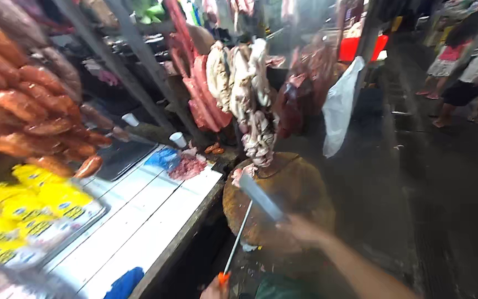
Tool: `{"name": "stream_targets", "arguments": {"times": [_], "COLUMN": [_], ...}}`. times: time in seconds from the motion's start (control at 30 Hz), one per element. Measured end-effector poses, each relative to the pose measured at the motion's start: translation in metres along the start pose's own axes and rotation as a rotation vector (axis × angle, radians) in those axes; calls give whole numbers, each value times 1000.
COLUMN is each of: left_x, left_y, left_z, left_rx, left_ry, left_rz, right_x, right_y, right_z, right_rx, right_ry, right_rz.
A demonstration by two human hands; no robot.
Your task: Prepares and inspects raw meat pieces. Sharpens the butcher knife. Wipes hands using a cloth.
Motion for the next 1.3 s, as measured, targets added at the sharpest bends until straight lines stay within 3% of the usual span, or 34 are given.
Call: {"name": "stream_targets", "arguments": {"times": [0.1, 0.2, 0.3, 0.47, 0.6, 0.73, 0.97, 1.13, 1.23, 1.3], "left_x": [-7, -10, 1, 13, 30, 35, 54, 33, 14, 10], "left_y": [11, 17, 13, 4, 1, -9, -13, -39, -75, -94], "left_z": [1, -3, -15, -33, -42, -51, -42, 12, 47, 68], "left_rx": [-115, -184, -150, -215, -227, -240, -98, -43, 104, 149], "left_ry": [37, 115, 121, 150, 180, 197, 207, 203, 108, 92], "left_rz": [12, 37, -30, -7, -48, -16, 17, 5, -48, -75], "right_x": [4, -13, -20, -42, -45, -57, -55, -91, -110, -107], "right_y": [-28, -41, -40, -65, -74, -87, -102, -74, -42, -48], "right_z": [-13, -13, -2, 25, 30, 52, 53, 5, -26, -35], "right_rx": [86, 60, -27, -22, -99, -49, 51, 27, -52, -32], "right_ry": [23, -241, -432, -567, -568, -504, -384, -304, -253, -229], "right_rz": [-33, -468, -734, -819, -860, -678, -279, -290, -108, 99]}}
Point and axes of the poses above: each hand's wrist, its own z-axis towards the middle knuckle, its own x-axis out of the palm, y = z × x, the point moved 10 cm from there along z, towards the middle knuckle, and after that the axes turned 14 degrees about x, right-handed, at the moved point
